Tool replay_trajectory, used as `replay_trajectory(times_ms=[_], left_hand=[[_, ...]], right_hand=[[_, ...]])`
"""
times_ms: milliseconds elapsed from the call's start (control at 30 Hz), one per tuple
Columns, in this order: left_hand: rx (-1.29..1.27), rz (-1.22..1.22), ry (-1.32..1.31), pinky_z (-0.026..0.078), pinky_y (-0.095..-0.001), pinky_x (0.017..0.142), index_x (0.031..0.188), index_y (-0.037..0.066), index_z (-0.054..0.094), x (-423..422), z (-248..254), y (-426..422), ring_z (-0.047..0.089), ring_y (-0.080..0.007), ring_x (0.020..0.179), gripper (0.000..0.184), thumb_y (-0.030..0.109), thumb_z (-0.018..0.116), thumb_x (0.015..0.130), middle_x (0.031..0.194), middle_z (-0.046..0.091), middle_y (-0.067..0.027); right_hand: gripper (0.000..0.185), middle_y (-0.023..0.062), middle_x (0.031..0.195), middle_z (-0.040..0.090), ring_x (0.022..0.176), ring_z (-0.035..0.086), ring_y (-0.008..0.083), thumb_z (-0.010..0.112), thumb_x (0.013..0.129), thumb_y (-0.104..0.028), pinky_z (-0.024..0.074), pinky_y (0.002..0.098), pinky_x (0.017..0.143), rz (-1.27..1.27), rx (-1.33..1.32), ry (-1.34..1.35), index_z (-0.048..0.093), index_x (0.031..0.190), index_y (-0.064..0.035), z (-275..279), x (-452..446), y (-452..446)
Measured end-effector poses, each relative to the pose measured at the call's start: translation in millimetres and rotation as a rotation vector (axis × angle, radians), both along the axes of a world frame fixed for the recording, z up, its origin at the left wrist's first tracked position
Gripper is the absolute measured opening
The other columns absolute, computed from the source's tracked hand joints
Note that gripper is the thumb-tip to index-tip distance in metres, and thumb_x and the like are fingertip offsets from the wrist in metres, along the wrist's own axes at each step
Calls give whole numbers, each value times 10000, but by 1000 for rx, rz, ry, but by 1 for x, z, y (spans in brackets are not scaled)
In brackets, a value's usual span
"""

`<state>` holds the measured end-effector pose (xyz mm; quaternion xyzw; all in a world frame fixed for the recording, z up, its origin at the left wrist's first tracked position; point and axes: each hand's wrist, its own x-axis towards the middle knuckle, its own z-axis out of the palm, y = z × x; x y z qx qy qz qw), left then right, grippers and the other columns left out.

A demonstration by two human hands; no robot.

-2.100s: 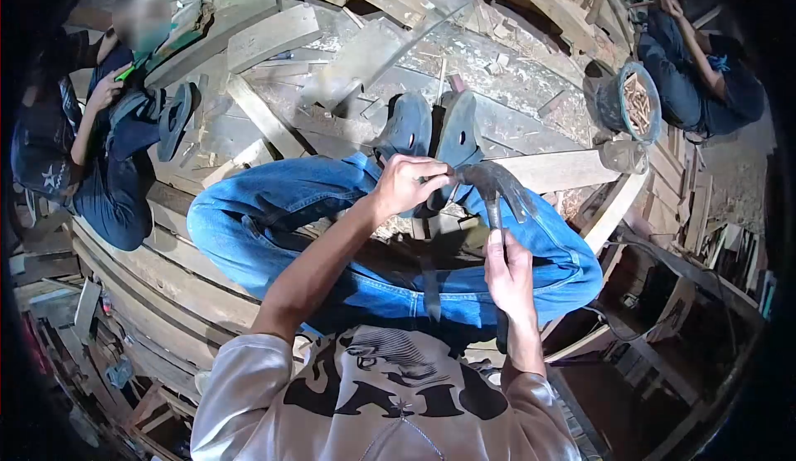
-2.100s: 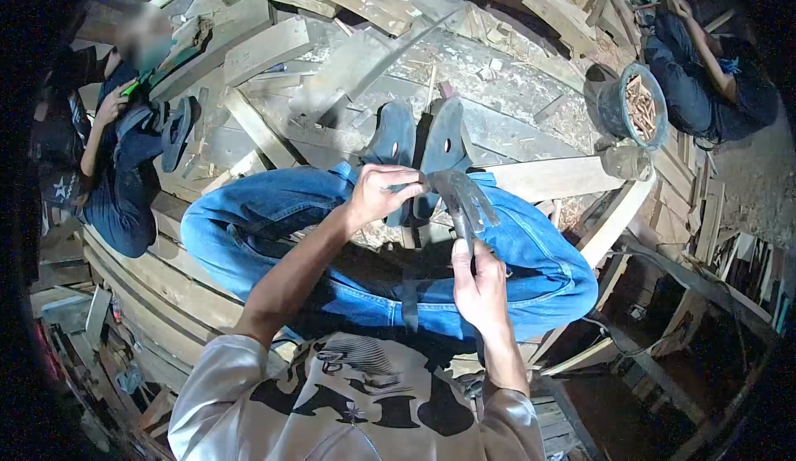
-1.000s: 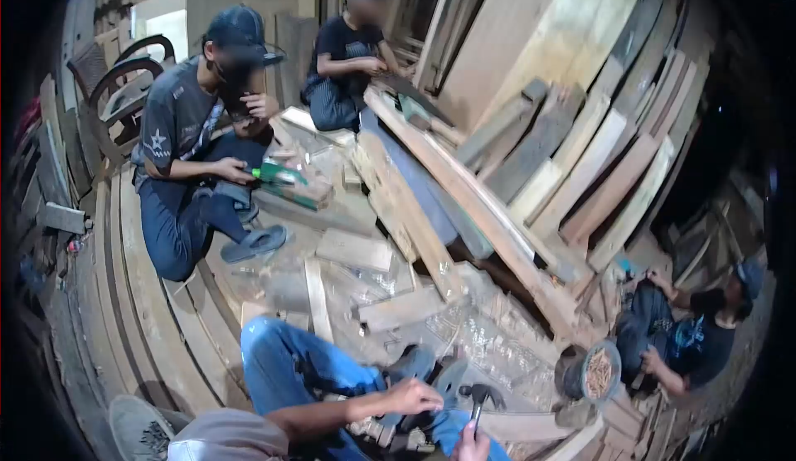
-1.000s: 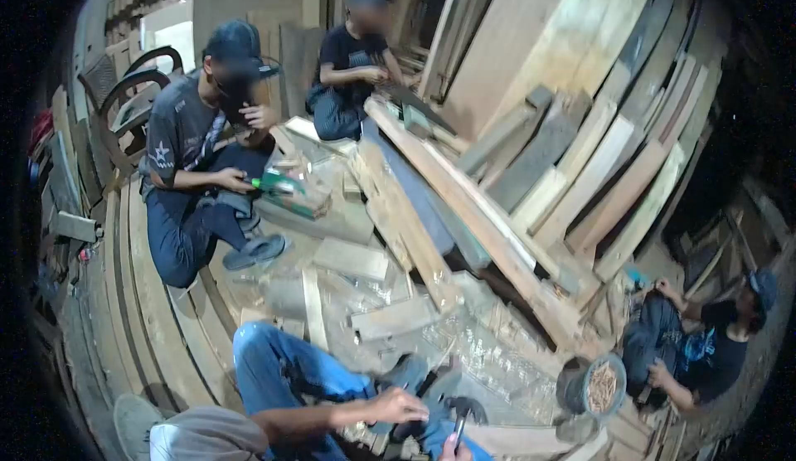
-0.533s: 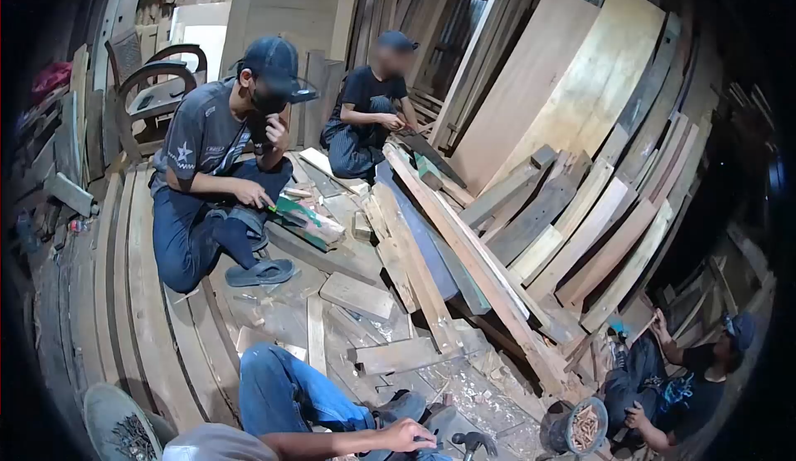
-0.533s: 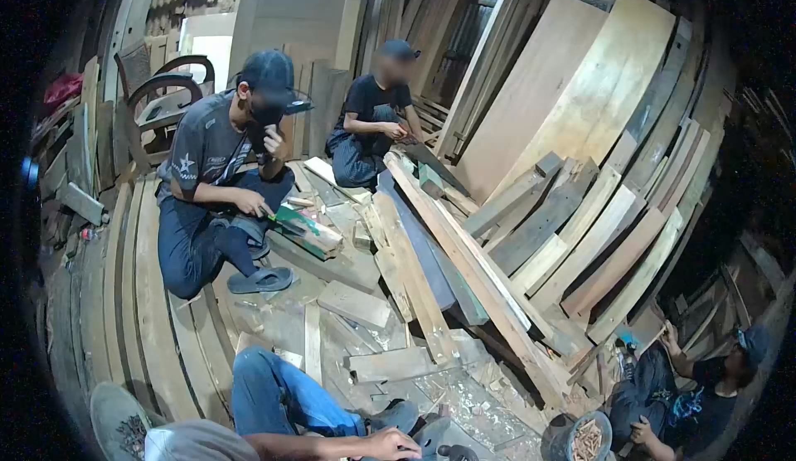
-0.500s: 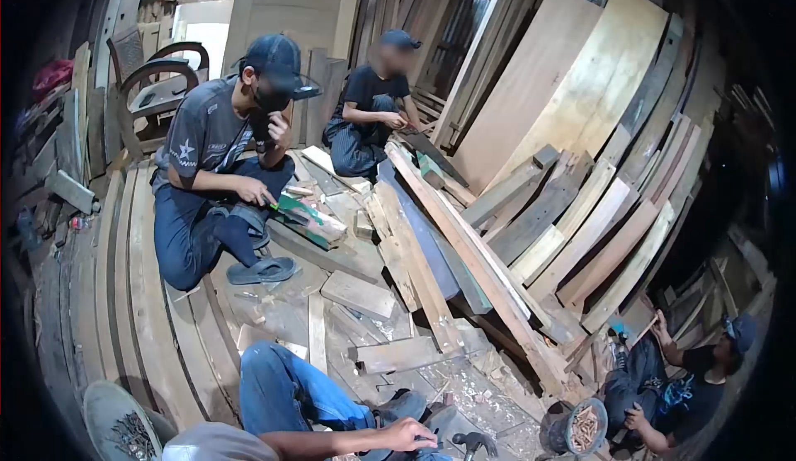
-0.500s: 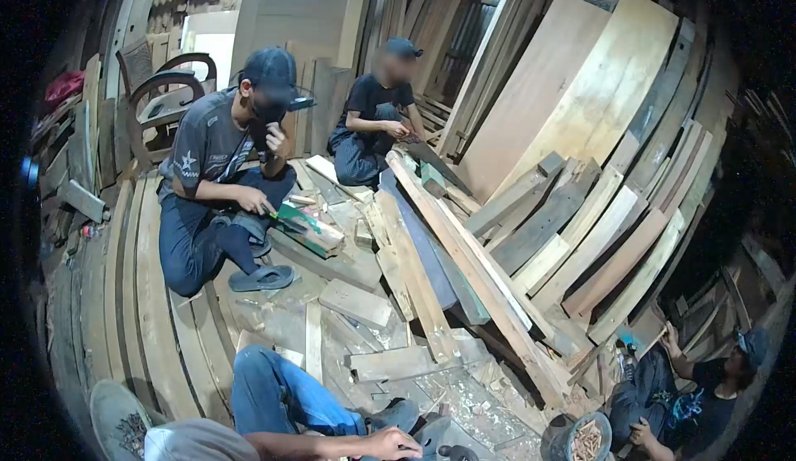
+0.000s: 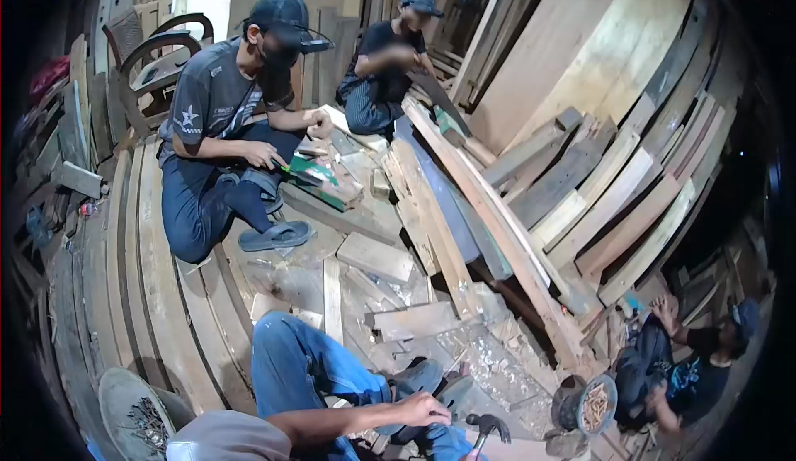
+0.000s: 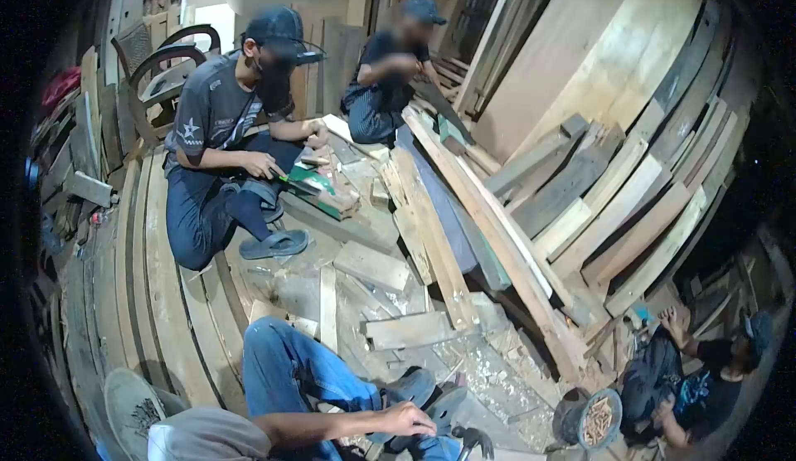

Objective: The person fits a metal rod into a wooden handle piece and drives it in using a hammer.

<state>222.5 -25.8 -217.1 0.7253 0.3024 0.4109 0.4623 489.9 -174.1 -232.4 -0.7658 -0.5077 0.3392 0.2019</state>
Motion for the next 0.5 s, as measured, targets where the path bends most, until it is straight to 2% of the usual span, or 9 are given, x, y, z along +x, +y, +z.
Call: replay_trajectory(times_ms=[67,167,200,300,333,367,433,467,500], left_hand=[[64,13,15,542,-355,661,899,51,725,-1,3,1,691,-289,744,201,244,686,856,849,713,-118],[97,86,-45,544,-356,658,871,56,720,0,5,-2,692,-279,741,172,223,692,842,830,712,-108],[61,76,-40,542,-358,655,872,57,719,-1,6,-1,690,-280,739,164,215,693,837,832,711,-107],[126,100,-26,535,-357,635,862,58,713,0,8,-1,677,-279,707,148,201,691,831,816,700,-106],[83,70,-9,533,-360,631,856,52,710,-2,14,-1,673,-284,698,151,200,701,827,809,698,-106],[121,113,-55,530,-362,625,841,39,705,-1,15,0,670,-287,691,159,195,722,814,799,697,-110],[-43,118,-129,538,-350,614,856,21,707,4,8,-2,683,-260,676,171,177,748,800,811,707,-119],[-191,72,-86,570,-318,699,863,26,736,2,14,-3,715,-226,771,148,163,748,806,887,729,-102],[-94,66,-76,574,-317,700,861,29,739,1,11,-2,717,-228,768,143,158,750,800,884,730,-101]], right_hand=[[462,49,698,498,632,441,152,455,989,-471,374,337,581,-67,25,126,576,968,-26,74,-39,22],[475,86,855,594,771,494,177,463,1007,-401,442,339,706,-111,22,231,590,1198,16,142,-92,31],[467,85,888,598,773,483,177,465,1010,-384,437,335,719,-159,-217,239,550,1271,-6,153,-94,36],[506,92,913,578,768,461,149,481,1004,-386,427,312,697,-187,-244,288,497,1351,-19,151,-96,34],[341,30,702,467,558,390,109,454,1015,-378,340,286,510,-218,-161,411,491,1055,-42,131,-91,33],[410,-31,491,357,348,320,69,427,1026,-370,253,260,323,-262,-75,529,485,758,-65,122,-90,32],[415,-38,499,388,389,356,61,469,1013,-359,266,258,371,-261,-56,511,481,733,-52,126,-89,29],[379,-59,520,370,417,349,38,460,1020,-334,264,238,387,-231,-56,492,469,753,-65,132,-91,31],[363,-62,543,385,448,349,27,450,1026,-319,267,232,401,-225,-50,446,479,768,-65,134,-93,29]])
